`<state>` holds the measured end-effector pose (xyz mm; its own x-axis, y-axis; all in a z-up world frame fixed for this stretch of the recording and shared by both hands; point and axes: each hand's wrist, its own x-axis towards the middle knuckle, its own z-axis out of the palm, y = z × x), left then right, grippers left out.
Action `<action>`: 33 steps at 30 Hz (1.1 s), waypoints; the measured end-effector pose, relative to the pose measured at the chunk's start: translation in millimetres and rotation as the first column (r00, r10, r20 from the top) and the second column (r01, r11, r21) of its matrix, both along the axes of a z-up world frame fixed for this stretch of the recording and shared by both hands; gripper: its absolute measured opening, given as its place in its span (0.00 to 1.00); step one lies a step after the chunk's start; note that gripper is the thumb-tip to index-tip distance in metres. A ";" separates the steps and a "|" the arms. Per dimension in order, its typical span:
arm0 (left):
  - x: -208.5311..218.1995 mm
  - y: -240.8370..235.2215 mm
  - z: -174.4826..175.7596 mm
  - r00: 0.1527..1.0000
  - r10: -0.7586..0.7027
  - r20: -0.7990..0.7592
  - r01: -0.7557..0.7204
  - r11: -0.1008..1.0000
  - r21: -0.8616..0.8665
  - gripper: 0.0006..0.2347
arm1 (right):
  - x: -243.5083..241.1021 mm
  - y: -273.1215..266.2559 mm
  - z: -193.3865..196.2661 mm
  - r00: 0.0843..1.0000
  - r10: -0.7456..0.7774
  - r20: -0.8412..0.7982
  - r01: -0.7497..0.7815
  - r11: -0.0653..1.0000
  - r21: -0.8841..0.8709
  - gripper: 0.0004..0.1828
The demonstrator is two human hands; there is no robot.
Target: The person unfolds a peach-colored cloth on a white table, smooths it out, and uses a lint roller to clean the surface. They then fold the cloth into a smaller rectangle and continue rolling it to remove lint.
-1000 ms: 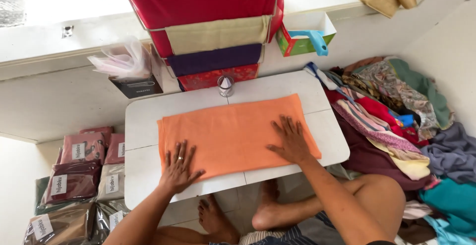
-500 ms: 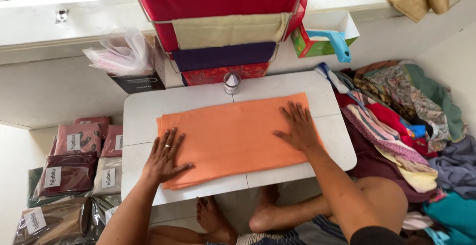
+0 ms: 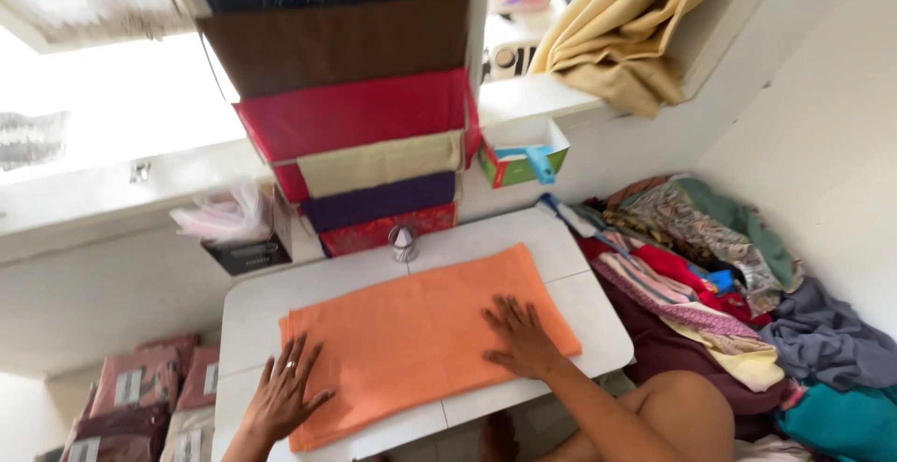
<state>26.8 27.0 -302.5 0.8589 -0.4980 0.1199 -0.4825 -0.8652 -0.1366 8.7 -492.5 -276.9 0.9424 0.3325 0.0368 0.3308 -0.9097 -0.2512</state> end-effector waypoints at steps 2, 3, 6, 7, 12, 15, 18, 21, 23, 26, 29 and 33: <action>1.8 4.6 12.3 0.972 0.082 -0.221 -0.091 0.995 -0.029 0.44 | 1.3 0.5 32.1 0.942 -0.043 -0.334 0.013 0.996 -0.091 0.45; 4.3 6.3 22.4 0.945 0.109 -0.309 -0.110 0.994 0.015 0.43 | 13.7 -5.0 40.9 0.996 0.041 0.076 -0.043 0.999 0.027 0.37; 22.8 17.0 23.6 0.872 0.162 -0.461 -0.231 0.968 -0.097 0.35 | 47.2 -2.6 141.6 0.676 -0.071 0.734 -0.021 0.993 0.116 0.25; 25.0 22.2 17.1 0.814 0.161 -0.559 -0.343 0.909 -0.238 0.29 | 51.3 1.9 185.5 0.421 -0.190 0.887 0.092 0.982 0.166 0.19; -13.5 -10.6 156.1 0.728 0.235 -0.644 -0.462 0.862 -0.207 0.25 | 143.6 -26.1 255.5 0.657 -0.566 0.497 0.588 0.798 0.132 0.44; -51.3 -16.7 221.2 0.704 0.306 -0.640 -0.522 0.835 -0.174 0.25 | 162.8 -37.3 252.0 0.798 -0.600 0.045 0.587 0.793 0.165 0.42; -89.3 -16.2 271.5 0.673 0.367 -0.642 -0.583 0.798 -0.155 0.24 | 147.3 -38.1 268.1 0.832 -0.554 0.020 0.523 0.797 0.304 0.32; -108.3 5.7 268.4 0.640 0.361 -0.678 -0.619 0.765 -0.178 0.24 | 106.2 -41.7 283.9 0.838 -0.535 0.106 0.470 0.807 0.358 0.31; -104.3 31.4 235.0 0.641 0.329 -0.694 -0.620 0.754 -0.216 0.25 | 74.7 -48.2 287.4 0.837 -0.524 0.154 0.439 0.813 0.382 0.33; -97.1 54.9 187.3 0.662 0.291 -0.691 -0.645 0.691 -0.326 0.25 | 36.1 -61.7 284.2 0.837 -0.483 0.256 0.335 0.823 0.458 0.33; -107.5 43.9 185.2 0.580 0.307 -0.755 -0.722 0.622 -0.302 0.25 | 6.9 -76.4 270.5 0.867 -0.326 0.378 0.163 0.900 0.404 0.31; -112.8 29.9 147.8 0.539 0.267 -0.799 -0.756 0.572 -0.318 0.26 | -30.7 -84.9 247.6 0.980 -0.145 0.139 0.097 0.948 0.304 0.31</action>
<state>-86.0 56.8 -154.7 0.8837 0.0379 -0.4665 0.3434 -0.7297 0.5913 -22.0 -577.4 -29.3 0.9490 0.1683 0.2666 0.2800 -0.8388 -0.4669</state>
